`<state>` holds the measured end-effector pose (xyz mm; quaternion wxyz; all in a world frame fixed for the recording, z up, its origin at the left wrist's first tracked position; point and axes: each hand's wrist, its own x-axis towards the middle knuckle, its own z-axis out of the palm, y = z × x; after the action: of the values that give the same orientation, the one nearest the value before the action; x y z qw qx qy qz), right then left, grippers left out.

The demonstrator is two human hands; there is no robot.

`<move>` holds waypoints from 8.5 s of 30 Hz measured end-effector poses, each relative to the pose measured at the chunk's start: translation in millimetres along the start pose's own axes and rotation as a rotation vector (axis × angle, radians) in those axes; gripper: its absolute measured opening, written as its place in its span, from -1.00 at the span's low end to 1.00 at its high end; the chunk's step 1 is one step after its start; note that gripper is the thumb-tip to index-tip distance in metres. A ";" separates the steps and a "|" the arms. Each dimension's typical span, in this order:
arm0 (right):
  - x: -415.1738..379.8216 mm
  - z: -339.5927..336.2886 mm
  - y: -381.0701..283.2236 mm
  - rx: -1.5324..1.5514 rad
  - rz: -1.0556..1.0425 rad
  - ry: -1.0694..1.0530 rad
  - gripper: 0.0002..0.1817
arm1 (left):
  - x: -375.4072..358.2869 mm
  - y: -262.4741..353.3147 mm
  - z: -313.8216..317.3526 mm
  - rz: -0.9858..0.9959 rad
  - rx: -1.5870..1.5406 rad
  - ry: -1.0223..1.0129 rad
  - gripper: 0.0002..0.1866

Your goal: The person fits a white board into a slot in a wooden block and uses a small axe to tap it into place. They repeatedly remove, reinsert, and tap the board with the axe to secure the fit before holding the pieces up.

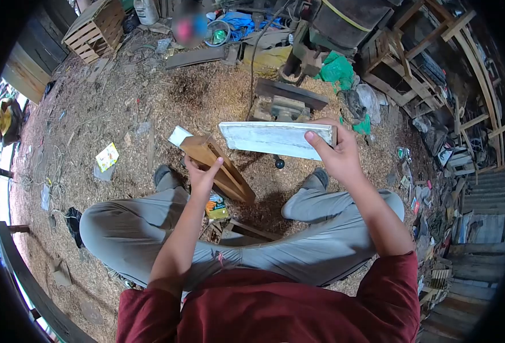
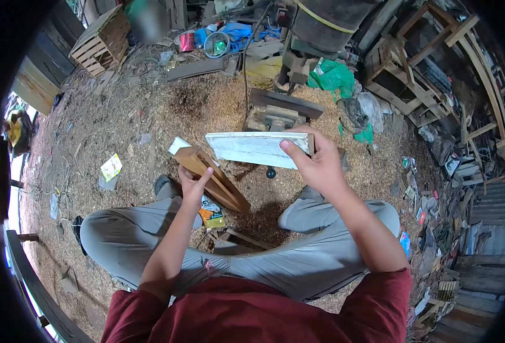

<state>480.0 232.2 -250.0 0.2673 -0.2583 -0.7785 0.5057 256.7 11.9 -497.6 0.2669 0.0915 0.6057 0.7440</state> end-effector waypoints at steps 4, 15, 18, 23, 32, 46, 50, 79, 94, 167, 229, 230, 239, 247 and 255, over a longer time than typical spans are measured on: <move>-1.7 0.9 5.9 0.052 0.092 -0.069 -0.75 | 5.5 -17.4 -12.6 0.013 0.111 0.037 0.29; -16.8 17.9 48.7 0.036 0.098 -0.138 -0.71 | 8.3 -11.1 -20.9 0.310 0.419 -0.060 0.60; -19.7 18.3 53.1 0.068 0.122 -0.140 -0.71 | 17.9 -6.7 -30.3 0.206 0.398 -0.199 0.58; -21.8 22.6 55.3 0.066 0.099 -0.135 -0.70 | 19.9 8.1 -32.3 0.181 0.233 -0.288 0.47; -37.3 35.4 51.4 0.060 0.130 -0.091 -0.72 | 28.7 0.9 -46.0 0.320 0.490 -0.228 0.34; -48.5 48.8 54.7 0.015 0.069 -0.072 -0.69 | 15.8 -8.2 -53.7 0.345 0.742 -0.103 0.35; -47.8 48.8 58.6 0.069 0.146 -0.097 -0.68 | 15.3 -6.0 -57.4 0.343 0.769 -0.055 0.29; -16.3 20.9 39.6 -0.092 0.042 -0.262 -0.74 | 30.8 22.9 -69.5 0.315 0.867 -0.337 -0.46; -26.9 32.0 48.5 -0.030 0.112 -0.217 -0.75 | 26.5 38.1 -55.3 0.284 0.766 -0.432 -0.56; -120.4 81.3 14.4 -0.186 -0.210 -0.469 -0.35 | 20.4 24.3 -42.3 -0.007 0.163 -0.199 -0.50; -81.0 74.1 30.5 0.015 0.017 -0.411 -0.47 | 34.6 -9.3 -51.8 0.031 0.203 -0.037 -0.25; -80.2 74.8 29.4 0.005 0.025 -0.410 -0.48 | 34.8 -10.1 -52.6 0.036 0.195 -0.031 -0.26; -78.9 78.9 33.2 -0.060 -0.061 -0.403 -0.49 | 37.6 -15.4 -61.3 0.059 0.281 -0.005 -0.30; -74.6 69.3 19.7 -0.088 0.032 -0.410 -0.52 | 31.0 -4.2 -47.8 0.024 0.255 -0.039 -0.32; -71.9 66.9 5.1 -0.092 0.162 -0.455 -0.54 | 32.0 -5.2 -42.1 0.069 0.254 -0.058 -0.35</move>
<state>487.3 142.2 -289.0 0.0316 -0.2115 -0.8176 0.5347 211.9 -7.0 -519.0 0.2448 0.1667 0.6834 0.6672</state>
